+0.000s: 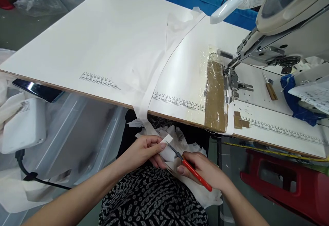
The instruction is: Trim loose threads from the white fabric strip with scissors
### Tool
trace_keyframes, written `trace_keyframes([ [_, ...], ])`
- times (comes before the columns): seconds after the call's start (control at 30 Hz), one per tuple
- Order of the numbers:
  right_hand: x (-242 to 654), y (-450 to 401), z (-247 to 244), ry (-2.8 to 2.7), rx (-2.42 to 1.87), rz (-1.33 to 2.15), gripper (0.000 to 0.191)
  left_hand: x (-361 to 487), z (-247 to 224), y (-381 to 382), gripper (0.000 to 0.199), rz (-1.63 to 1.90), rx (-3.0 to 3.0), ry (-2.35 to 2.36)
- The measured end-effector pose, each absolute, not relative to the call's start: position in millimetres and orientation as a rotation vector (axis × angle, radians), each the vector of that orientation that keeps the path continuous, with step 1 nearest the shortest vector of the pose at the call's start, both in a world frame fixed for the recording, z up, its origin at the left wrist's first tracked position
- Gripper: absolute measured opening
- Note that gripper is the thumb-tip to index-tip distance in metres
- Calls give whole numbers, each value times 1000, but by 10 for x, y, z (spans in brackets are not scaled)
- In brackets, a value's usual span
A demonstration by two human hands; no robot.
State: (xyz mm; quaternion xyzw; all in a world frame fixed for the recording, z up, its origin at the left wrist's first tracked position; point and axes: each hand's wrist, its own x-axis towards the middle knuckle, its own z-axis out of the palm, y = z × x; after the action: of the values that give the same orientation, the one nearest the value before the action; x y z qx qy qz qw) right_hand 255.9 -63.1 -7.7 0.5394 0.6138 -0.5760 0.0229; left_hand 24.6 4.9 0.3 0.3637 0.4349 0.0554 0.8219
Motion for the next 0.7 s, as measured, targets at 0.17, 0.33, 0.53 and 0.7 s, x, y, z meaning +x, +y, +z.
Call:
trace_keyframes([
  [0.17, 2546, -669, -67, 1927, 1707, -1719, 50, 247, -2, 52, 42, 126, 768, 916],
  [0.33, 2537, -718, -92, 1961, 1753, -1693, 51, 242, -4, 34, 40, 135, 767, 911],
  [0.53, 2528, -721, -147, 1960, 1799, -1632, 55, 236, 4, 54, 42, 145, 775, 908],
  [0.7, 2489, -666, -82, 2070, 1772, -1471, 53, 244, 5, 34, 40, 138, 773, 903],
])
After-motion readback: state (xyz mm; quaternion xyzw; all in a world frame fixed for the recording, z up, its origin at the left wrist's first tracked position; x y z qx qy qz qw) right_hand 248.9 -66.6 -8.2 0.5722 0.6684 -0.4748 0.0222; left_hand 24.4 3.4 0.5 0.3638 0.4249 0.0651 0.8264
